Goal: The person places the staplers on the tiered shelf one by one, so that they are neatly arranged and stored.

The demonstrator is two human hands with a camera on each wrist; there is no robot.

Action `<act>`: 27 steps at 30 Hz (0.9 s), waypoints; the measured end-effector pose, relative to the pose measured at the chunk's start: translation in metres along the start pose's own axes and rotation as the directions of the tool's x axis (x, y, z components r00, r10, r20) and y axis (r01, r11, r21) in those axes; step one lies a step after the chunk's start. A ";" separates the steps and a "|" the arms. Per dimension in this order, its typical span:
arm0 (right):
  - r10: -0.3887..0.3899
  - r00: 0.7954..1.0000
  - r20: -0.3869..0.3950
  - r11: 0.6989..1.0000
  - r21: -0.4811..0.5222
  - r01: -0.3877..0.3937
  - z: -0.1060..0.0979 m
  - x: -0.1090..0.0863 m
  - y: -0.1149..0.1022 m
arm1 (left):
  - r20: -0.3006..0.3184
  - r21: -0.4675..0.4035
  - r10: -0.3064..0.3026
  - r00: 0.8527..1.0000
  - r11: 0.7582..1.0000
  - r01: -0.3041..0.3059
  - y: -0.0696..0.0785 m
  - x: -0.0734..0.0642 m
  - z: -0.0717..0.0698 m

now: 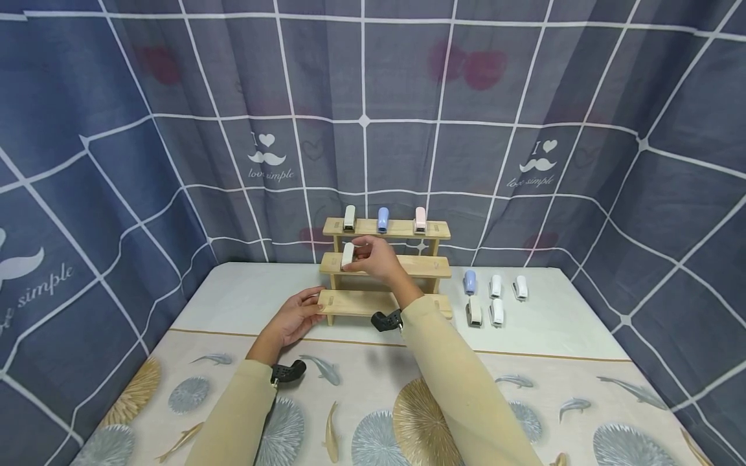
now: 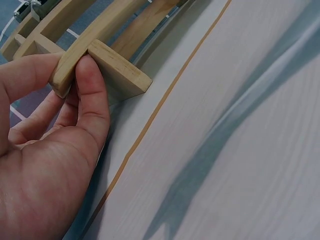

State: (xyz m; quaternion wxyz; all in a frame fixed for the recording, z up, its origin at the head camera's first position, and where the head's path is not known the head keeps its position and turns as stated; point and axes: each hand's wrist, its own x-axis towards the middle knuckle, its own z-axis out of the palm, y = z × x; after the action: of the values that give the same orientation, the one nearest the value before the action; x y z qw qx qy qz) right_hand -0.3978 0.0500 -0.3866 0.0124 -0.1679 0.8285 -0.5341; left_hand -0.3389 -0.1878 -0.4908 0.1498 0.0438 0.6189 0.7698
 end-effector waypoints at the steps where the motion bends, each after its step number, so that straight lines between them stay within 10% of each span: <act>1: 0.003 1.000 -0.002 1.000 -0.002 -0.003 0.000 0.000 0.000 | -0.002 -0.003 0.000 1.000 1.000 0.000 0.000 0.000 0.000; 27: -0.096 0.993 -0.074 0.986 0.130 0.105 -0.011 -0.031 0.023 | -0.006 0.003 0.009 1.000 1.000 -0.009 0.000 -0.001 0.001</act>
State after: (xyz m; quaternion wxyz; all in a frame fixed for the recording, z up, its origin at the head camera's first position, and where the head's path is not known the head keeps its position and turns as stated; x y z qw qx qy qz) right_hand -0.3762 0.0770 -0.4072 -0.0313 -0.1903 0.7812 -0.5937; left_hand -0.3376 -0.1870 -0.4901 0.1443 0.0447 0.6204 0.7696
